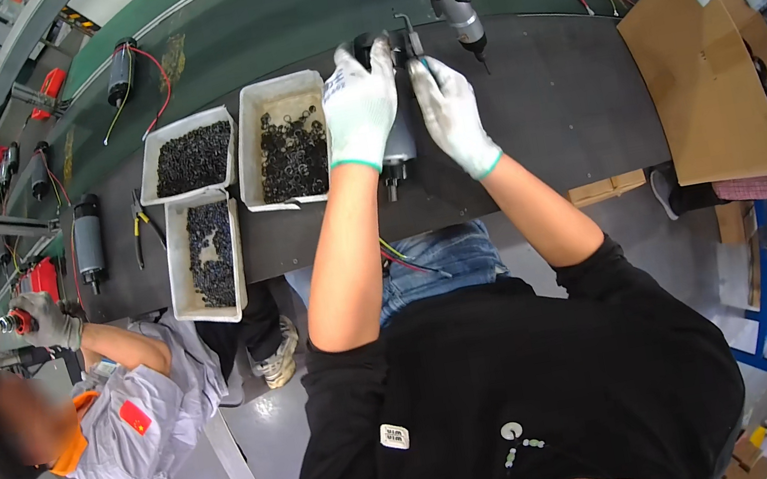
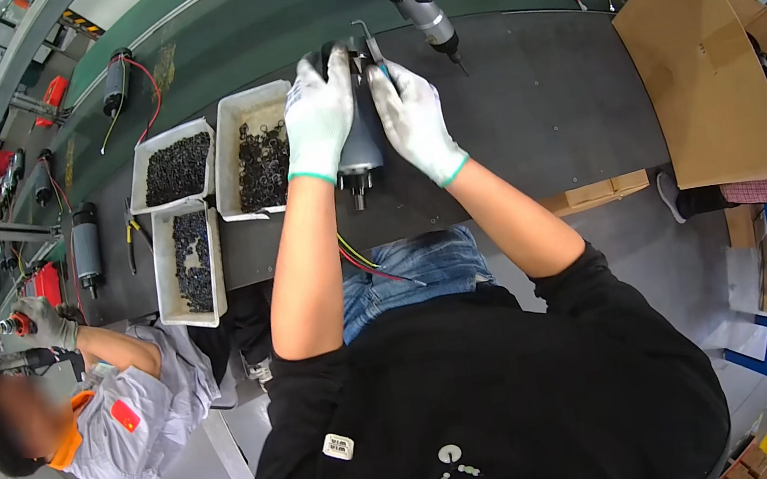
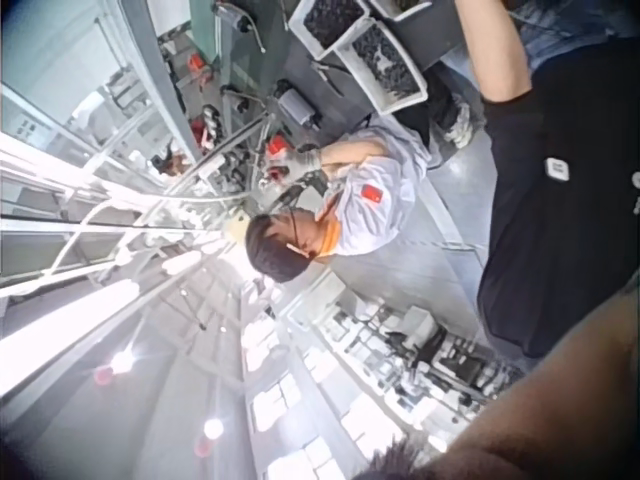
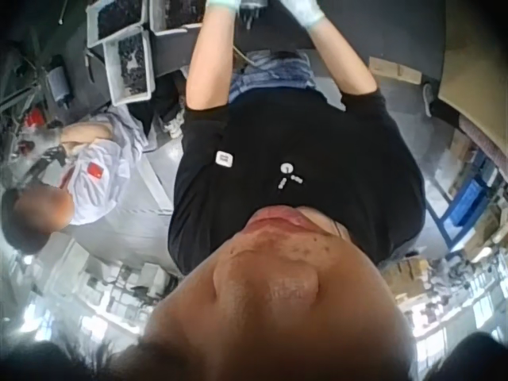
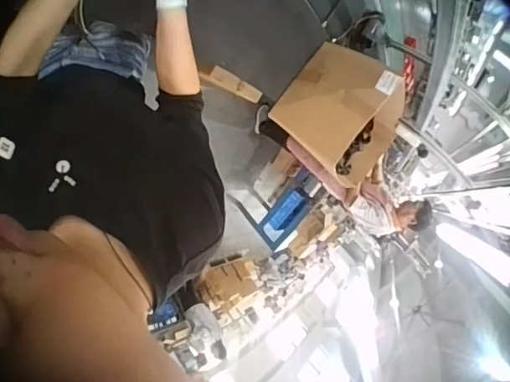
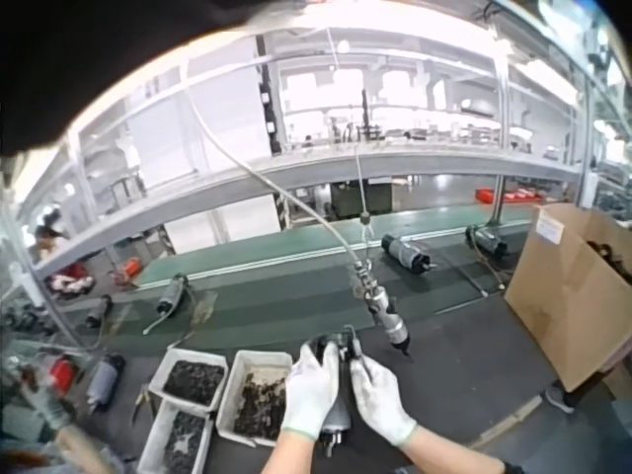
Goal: Assembling electric motor components using an electric screwdriver and pliers at a factory workbench.
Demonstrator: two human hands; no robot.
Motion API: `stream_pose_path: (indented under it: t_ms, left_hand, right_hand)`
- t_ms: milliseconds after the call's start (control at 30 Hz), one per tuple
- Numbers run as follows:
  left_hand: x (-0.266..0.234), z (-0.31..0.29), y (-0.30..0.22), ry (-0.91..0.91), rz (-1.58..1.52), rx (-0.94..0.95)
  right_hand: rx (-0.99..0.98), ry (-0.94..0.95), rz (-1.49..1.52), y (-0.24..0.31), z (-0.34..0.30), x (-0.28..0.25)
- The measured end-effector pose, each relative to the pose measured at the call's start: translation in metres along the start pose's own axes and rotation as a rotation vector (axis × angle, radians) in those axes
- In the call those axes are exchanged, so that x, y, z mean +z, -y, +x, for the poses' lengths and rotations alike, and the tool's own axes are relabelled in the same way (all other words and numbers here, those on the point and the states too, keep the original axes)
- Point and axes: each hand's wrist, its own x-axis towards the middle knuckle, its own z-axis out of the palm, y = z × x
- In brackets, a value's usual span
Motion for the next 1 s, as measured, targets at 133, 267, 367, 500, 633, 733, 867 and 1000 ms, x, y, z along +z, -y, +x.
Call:
stream_pose_path:
  t_ms: [133, 267, 367, 500, 633, 733, 867, 1000]
  left_hand:
    - [-0.025, -0.033, -0.024, -0.108, -0.400, 0.084]
    - [-0.035, -0.065, -0.013, -0.189, -0.585, 0.132]
    - [-0.042, -0.081, -0.011, -0.256, -0.588, 0.207]
    - [-0.044, -0.094, -0.002, -0.283, -0.581, 0.329]
    - [-0.044, -0.098, 0.000, -0.249, -0.596, 0.360]
    - [-0.045, -0.100, -0.003, -0.223, -0.586, 0.342]
    - [-0.044, -0.100, -0.004, -0.235, -0.570, 0.323]
    - [-0.042, -0.100, -0.005, -0.252, -0.567, 0.340]
  right_hand:
    - [-0.453, -0.209, 0.129, 0.021, -0.035, -0.020]
    - [-0.598, 0.102, 0.024, 0.053, -0.042, -0.082]
    - [-0.822, 0.277, -0.265, 0.071, -0.006, -0.139]
    - [-0.940, 0.483, -0.485, 0.108, 0.029, -0.165]
    - [-1.095, 0.569, -0.624, 0.135, 0.039, -0.160]
    - [-1.069, 0.655, -0.759, 0.147, 0.038, -0.161]
    - [-1.100, 0.544, -0.856, 0.152, 0.025, -0.161]
    - [-0.986, 0.558, -0.985, 0.163, 0.007, -0.165]
